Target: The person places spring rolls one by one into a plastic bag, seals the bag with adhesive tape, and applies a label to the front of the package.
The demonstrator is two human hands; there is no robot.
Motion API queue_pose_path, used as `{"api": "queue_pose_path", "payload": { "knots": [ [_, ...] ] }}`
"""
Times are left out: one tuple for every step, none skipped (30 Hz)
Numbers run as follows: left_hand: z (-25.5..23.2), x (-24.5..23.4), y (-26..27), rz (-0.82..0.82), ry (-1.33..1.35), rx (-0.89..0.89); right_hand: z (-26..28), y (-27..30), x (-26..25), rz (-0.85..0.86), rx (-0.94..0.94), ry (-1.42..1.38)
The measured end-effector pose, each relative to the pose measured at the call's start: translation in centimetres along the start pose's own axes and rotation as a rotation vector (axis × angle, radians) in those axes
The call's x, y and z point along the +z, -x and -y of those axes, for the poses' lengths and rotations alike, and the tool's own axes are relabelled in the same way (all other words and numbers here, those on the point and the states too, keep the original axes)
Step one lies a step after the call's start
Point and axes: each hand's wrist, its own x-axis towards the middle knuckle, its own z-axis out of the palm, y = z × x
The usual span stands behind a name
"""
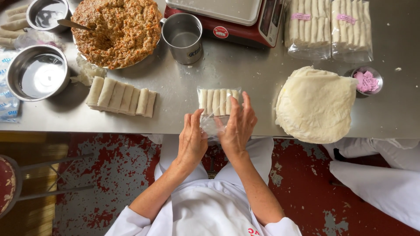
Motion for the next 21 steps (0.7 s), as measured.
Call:
{"api": "queue_pose_path", "payload": {
  "knots": [
    [0.1, 0.1, 0.0, -0.001, 0.000, -0.001, -0.4, 0.0, 0.2, 0.001, -0.001, 0.000],
    [0.1, 0.3, 0.0, -0.015, -0.019, 0.012, -0.7, -0.1, 0.3, -0.006, -0.013, 0.011],
    [0.2, 0.4, 0.3, -0.028, -0.040, 0.020, -1.1, 0.1, 0.5, -0.009, -0.024, 0.020],
    [-0.4, 0.1, 0.3, -0.028, -0.039, 0.015, -0.8, 0.1, 0.1, -0.004, -0.025, 0.020],
    [-0.9, -0.3, 0.0, 0.002, 0.017, -0.018, -0.5, -0.1, -0.2, 0.008, -0.051, 0.004],
    [-1.4, -0.7, -0.3, 0.033, 0.073, -0.050, -0.1, -0.4, -0.5, 0.020, -0.078, -0.012],
    [-1.5, -0.7, -0.5, 0.032, 0.073, -0.054, -0.3, -0.4, 0.0, 0.023, -0.079, -0.013],
    [-1.5, -0.7, -0.6, 0.066, 0.079, -0.060, -0.4, -0.3, 0.4, 0.022, -0.088, -0.035],
    [-1.5, -0.7, -1.1, 0.099, 0.083, -0.058, -0.6, -0.5, 0.9, 0.014, -0.098, -0.057],
    [-1.5, -0.9, -1.2, 0.097, 0.082, -0.055, -0.6, -0.5, 1.1, 0.011, -0.099, -0.058],
    [-1.5, -1.1, -1.2, 0.108, 0.101, -0.121, -0.5, -0.4, 1.2, -0.022, -0.090, -0.065],
    [-1.5, -1.3, -1.1, 0.119, 0.120, -0.187, -0.4, -0.3, 1.3, -0.054, -0.080, -0.071],
    [-2.5, -2.1, -1.6, 0.120, 0.120, -0.187, -0.6, -0.3, 1.7, -0.054, -0.080, -0.071],
    [-3.5, -2.9, -2.0, 0.118, 0.122, -0.161, -0.7, -0.2, 2.0, -0.081, -0.093, -0.099],
    [-4.4, -3.7, -2.4, 0.117, 0.124, -0.137, -0.9, -0.1, 2.3, -0.105, -0.106, -0.128],
    [-4.6, -3.9, -2.6, 0.117, 0.124, -0.139, -0.9, 0.0, 2.1, -0.102, -0.106, -0.128],
    [-4.8, -4.1, -3.0, 0.171, 0.179, -0.151, -0.9, -0.1, 1.9, -0.088, -0.091, -0.160],
    [-5.0, -4.3, -3.3, 0.224, 0.235, -0.162, -0.8, -0.2, 1.8, -0.073, -0.076, -0.192],
    [-3.8, -3.5, -3.1, 0.222, 0.238, -0.164, -1.0, -0.1, 1.7, -0.070, -0.079, -0.191],
    [-2.6, -2.7, -3.0, 0.245, 0.259, -0.135, -1.2, -0.1, 1.6, -0.061, -0.071, -0.204],
    [-1.4, -2.0, -3.0, 0.266, 0.277, -0.104, -1.2, -0.2, 1.6, -0.054, -0.065, -0.221]
  ]
}}
